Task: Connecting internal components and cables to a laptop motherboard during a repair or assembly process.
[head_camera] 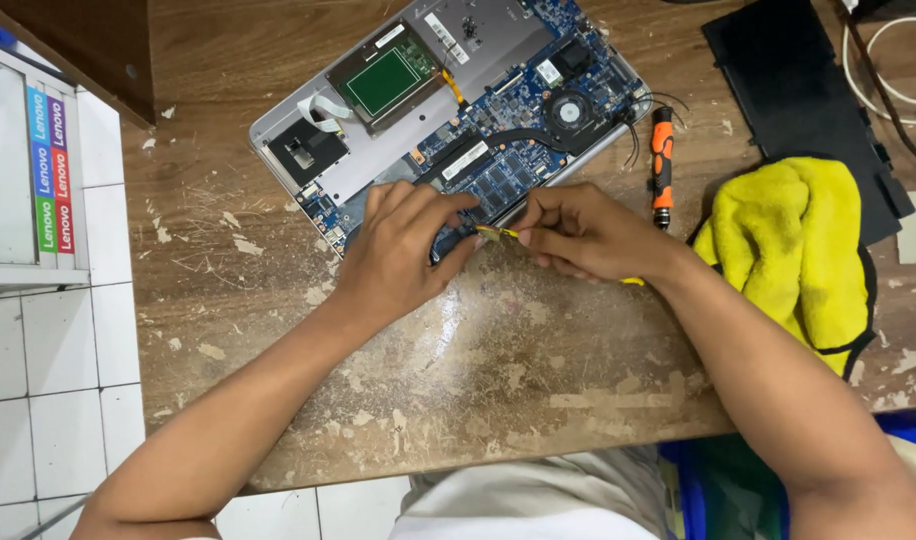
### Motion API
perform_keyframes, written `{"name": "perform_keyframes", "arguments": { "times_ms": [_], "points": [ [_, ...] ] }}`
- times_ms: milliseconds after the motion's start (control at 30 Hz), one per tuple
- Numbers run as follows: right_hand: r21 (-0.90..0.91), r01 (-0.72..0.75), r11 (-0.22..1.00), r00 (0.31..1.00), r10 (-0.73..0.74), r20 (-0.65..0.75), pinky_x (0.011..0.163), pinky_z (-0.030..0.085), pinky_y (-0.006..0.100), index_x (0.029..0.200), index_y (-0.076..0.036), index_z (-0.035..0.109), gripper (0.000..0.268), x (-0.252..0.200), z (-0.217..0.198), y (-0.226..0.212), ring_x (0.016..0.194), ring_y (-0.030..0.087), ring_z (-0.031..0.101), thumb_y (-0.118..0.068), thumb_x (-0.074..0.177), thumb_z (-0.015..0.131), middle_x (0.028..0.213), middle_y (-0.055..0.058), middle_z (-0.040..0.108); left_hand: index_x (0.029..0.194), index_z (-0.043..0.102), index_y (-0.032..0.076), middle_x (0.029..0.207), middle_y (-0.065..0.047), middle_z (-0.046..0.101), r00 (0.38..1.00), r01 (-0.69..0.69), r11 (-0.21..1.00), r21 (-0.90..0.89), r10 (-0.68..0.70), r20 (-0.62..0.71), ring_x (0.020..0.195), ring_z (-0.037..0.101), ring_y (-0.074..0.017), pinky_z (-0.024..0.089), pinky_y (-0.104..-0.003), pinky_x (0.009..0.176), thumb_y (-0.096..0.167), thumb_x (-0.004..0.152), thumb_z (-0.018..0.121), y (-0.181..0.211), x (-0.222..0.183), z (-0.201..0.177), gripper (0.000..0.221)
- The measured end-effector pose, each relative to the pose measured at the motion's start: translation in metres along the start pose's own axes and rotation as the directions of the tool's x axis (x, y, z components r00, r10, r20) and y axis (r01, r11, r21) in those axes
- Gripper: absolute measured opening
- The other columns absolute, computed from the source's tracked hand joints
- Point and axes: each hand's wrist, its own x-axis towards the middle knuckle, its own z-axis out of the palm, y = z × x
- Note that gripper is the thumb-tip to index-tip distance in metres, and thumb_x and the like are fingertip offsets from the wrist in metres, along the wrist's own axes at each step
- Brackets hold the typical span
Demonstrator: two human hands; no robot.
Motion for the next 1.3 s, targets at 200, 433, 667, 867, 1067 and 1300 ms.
{"name": "perform_keyframes", "arguments": {
  "times_ms": [200,433,667,867,1067,1300],
  "points": [
    [0.002,-0.005,1.0,1.0,0.005,-0.023,0.02,0.037,0.023,0.096,0.011,0.058,0.005,0.003,0.006,0.001,0.029,0.012,0.048,0.006,0.096,0.056,0.061,0.016,0.059,0.118,0.07,0.008,0.086,-0.005,0.063,1.0,0.01,1.0,0.0,-0.01,0.006,0.086,0.06,-0.0257,0.039,-0.041,0.091,0.015,0.086,0.082,0.002,0.0,-0.002,0.035],
    [0.038,-0.026,0.999,0.999,0.027,-0.026,0.019,0.036,0.024,0.097,0.009,0.059,0.006,0.0,-0.003,0.004,0.028,0.013,0.048,0.004,0.097,0.057,0.061,0.018,0.059,0.108,0.074,0.008,0.083,-0.004,0.063,1.0,-0.003,1.0,0.018,0.002,0.015,0.086,0.059,-0.024,0.038,-0.041,0.091,0.015,0.088,0.081,0.003,0.002,-0.001,0.022],
    [0.014,-0.052,0.999,0.998,0.052,-0.024,0.02,0.037,0.023,0.095,0.009,0.06,0.005,-0.001,0.001,0.006,0.028,0.013,0.048,0.005,0.096,0.058,0.061,0.017,0.06,0.108,0.075,0.009,0.084,-0.003,0.063,1.0,-0.013,0.999,0.037,0.012,0.015,0.087,0.059,-0.0235,0.038,-0.041,0.093,0.018,0.088,0.081,0.004,-0.001,0.0,0.023],
    [0.088,-0.028,0.996,0.999,0.032,-0.039,0.02,0.036,0.023,0.099,0.011,0.058,0.008,0.002,-0.002,0.007,0.029,0.012,0.047,0.002,0.097,0.057,0.062,0.018,0.059,0.112,0.075,0.01,0.083,-0.002,0.063,0.999,0.014,1.0,0.025,-0.014,0.028,0.087,0.058,-0.0223,0.038,-0.041,0.092,0.017,0.089,0.08,0.0,0.001,0.001,0.025],
    [0.081,-0.036,0.996,0.999,0.035,0.01,0.02,0.036,0.022,0.094,0.01,0.061,0.006,0.002,-0.004,-0.002,0.029,0.012,0.047,0.004,0.095,0.06,0.061,0.016,0.06,0.11,0.075,0.009,0.083,-0.003,0.062,1.0,-0.018,0.999,0.039,0.017,0.021,0.087,0.058,-0.0234,0.037,-0.042,0.092,0.017,0.088,0.08,0.0,0.003,0.0,0.024],
    [0.045,-0.054,0.998,0.998,0.053,0.025,0.02,0.037,0.023,0.097,0.01,0.062,0.008,-0.001,-0.004,0.001,0.029,0.013,0.048,0.003,0.095,0.058,0.061,0.017,0.061,0.112,0.075,0.008,0.083,-0.005,0.063,0.999,0.004,1.0,0.023,-0.005,0.043,0.087,0.058,-0.0245,0.037,-0.043,0.093,0.017,0.087,0.083,0.002,0.001,-0.001,0.028]
  ]
}}
